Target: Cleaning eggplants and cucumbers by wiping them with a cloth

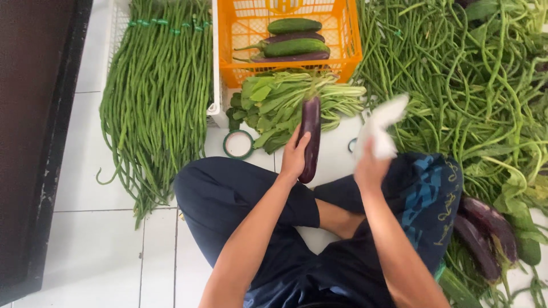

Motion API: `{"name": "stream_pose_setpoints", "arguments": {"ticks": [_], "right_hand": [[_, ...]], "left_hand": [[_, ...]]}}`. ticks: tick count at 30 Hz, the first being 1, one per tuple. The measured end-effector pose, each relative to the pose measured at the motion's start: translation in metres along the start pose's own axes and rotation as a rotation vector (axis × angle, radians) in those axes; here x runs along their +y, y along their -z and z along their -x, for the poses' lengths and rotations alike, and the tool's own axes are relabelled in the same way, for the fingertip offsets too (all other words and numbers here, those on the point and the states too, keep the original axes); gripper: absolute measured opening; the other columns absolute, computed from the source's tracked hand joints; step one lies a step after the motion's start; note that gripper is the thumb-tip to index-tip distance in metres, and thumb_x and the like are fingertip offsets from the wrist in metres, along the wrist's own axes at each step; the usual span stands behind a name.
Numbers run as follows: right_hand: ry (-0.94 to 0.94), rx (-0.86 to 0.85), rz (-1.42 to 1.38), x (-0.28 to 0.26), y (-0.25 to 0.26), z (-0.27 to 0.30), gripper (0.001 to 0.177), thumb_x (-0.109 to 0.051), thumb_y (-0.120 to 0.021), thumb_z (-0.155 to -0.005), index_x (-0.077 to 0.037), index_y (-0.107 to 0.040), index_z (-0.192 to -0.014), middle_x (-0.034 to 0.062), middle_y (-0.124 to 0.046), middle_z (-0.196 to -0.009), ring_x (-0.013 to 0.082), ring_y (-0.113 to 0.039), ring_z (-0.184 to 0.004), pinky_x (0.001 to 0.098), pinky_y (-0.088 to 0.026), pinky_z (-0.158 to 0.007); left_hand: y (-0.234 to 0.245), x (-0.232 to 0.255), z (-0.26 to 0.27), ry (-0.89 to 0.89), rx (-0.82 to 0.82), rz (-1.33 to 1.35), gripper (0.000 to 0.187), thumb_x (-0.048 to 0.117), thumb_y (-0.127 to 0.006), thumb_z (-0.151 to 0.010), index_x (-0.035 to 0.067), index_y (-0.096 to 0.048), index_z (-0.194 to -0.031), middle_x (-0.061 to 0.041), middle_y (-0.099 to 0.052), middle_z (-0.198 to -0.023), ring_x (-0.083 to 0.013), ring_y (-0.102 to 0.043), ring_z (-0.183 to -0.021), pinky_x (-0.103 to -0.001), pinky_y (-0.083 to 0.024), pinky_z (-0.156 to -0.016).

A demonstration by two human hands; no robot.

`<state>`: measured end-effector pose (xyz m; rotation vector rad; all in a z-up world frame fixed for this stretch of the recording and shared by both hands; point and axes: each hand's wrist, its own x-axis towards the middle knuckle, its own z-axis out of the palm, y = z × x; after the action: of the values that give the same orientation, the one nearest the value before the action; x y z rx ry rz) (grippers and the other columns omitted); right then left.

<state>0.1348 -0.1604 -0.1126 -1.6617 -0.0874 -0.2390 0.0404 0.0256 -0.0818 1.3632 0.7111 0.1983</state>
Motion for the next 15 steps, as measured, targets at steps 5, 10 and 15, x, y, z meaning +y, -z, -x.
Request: {"name": "stream_pose_setpoints", "arguments": {"ticks": [5,10,15], "right_hand": [[0.368,-0.51,0.189,-0.069,-0.05,0.015,0.055,-0.034,-0.044,-0.109,-0.002,-0.044,-0.153,0.0193,-0.025,-0.165,0.0391,-0.036,-0.145,0.0511,-0.031,-0.121],[0.28,-0.612,0.169,-0.091,-0.055,0.057,0.077,-0.061,-0.035,-0.102,-0.009,-0.038,-0.158,0.0106,-0.017,-0.171,0.0414,-0.037,-0.143,0.0502,-0.038,-0.117],[0.231,-0.754,0.12,-0.101,-0.023,0.105,0.067,-0.048,-0.046,-0.1,-0.013,-0.043,-0.156,0.0162,-0.028,-0.166,0.0384,-0.029,-0.146,0.0471,-0.032,-0.118]], "left_hand": [[-0.006,0.009,0.009,-0.071,-0.121,-0.078,0.061,0.044,-0.057,-0.1,0.016,-0.046,-0.154,-0.017,-0.049,-0.154,-0.0317,-0.045,-0.143,-0.044,-0.034,-0.12],[0.002,0.024,0.017,-0.096,-0.133,-0.041,0.057,0.033,-0.052,-0.103,0.011,-0.045,-0.155,-0.015,-0.046,-0.157,-0.0292,-0.042,-0.146,-0.045,-0.029,-0.123],[0.003,-0.018,-0.011,-0.189,-0.003,0.166,0.052,0.018,-0.049,-0.104,0.003,-0.044,-0.154,-0.026,-0.045,-0.154,-0.0388,-0.037,-0.147,-0.051,-0.026,-0.124]]}}
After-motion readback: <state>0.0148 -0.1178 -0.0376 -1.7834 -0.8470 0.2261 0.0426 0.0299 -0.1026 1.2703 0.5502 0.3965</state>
